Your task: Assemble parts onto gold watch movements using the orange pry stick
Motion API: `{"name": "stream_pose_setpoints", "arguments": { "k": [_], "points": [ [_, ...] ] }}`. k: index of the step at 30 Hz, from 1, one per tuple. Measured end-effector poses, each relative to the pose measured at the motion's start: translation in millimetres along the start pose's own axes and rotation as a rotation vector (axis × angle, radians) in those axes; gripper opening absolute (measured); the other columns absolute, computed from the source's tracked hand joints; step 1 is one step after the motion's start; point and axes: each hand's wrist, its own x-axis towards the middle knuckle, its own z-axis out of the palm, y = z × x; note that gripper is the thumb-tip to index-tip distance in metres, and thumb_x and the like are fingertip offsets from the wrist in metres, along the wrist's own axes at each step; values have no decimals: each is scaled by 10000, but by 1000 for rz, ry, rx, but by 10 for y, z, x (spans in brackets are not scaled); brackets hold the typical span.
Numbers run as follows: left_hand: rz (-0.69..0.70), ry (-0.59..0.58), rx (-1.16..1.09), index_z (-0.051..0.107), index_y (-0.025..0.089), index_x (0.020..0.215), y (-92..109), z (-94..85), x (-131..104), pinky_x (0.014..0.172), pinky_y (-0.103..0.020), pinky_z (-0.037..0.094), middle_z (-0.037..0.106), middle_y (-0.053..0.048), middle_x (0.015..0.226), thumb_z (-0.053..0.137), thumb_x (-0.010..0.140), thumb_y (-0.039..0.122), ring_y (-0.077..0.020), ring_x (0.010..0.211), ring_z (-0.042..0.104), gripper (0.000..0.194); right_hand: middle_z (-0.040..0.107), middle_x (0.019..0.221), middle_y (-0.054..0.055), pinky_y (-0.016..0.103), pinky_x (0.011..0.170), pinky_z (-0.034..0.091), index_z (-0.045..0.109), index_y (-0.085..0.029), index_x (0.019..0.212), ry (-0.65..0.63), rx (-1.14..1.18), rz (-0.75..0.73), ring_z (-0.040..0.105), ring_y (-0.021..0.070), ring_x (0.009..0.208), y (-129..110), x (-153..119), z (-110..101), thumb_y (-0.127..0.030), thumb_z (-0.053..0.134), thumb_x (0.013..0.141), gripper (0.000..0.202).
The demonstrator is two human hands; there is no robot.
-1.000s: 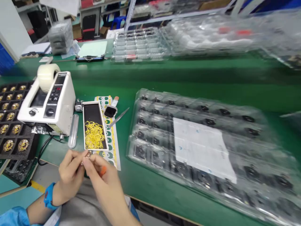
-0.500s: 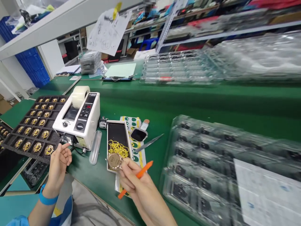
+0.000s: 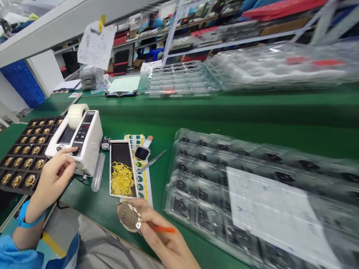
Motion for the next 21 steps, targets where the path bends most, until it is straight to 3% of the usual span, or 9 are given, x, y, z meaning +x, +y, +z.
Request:
{"name": "stream_pose_setpoints", "arguments": {
  "k": [2, 4, 7, 9, 14, 21],
  "points": [
    [19, -5, -72, 549, 208, 720, 87, 37, -18, 628, -290, 367, 627, -52, 932, 518, 934, 146, -202, 869, 590, 225, 617, 882, 93, 321, 805, 503, 710, -217, 763, 30, 128, 78, 582, 239, 879, 36, -7, 50, -581, 632, 875, 389],
    [1, -100, -240, 554, 204, 706, 141, 148, -90, 576, -275, 349, 582, -27, 870, 554, 928, 173, -154, 692, 505, 224, 556, 750, 46, 273, 674, 460, 649, -203, 725, 36, 249, 108, 514, 183, 713, 70, 3, 107, -600, 657, 851, 417],
    [-93, -343, -456, 574, 197, 650, 172, 388, -214, 552, -259, 341, 477, 1, 733, 604, 912, 236, -142, 628, 432, 266, 493, 702, 5, 236, 605, 375, 578, -192, 716, 22, 370, 125, 418, 135, 635, 78, 24, 174, -623, 695, 815, 458],
    [-164, -429, -522, 603, 193, 638, 170, 539, -266, 555, -254, 338, 444, 8, 710, 622, 901, 261, -141, 629, 425, 273, 477, 708, -3, 235, 610, 347, 567, -186, 719, 8, 387, 145, 397, 127, 637, 48, 28, 195, -632, 706, 803, 475],
    [-228, -484, -542, 656, 191, 646, 145, 738, -278, 577, -254, 346, 427, 15, 687, 628, 871, 244, -142, 634, 422, 232, 427, 672, -23, 248, 608, 300, 545, -188, 704, 0, 357, 146, 348, 123, 619, -41, 9, 209, -666, 697, 794, 509],
    [-229, -505, -492, 652, 190, 636, 113, 757, -273, 573, -257, 356, 448, 8, 712, 622, 844, 213, -143, 640, 427, 211, 433, 679, -16, 260, 615, 310, 516, -195, 702, -8, 316, 152, 364, 134, 634, -55, 3, 220, -678, 670, 806, 518]
  ]
}}
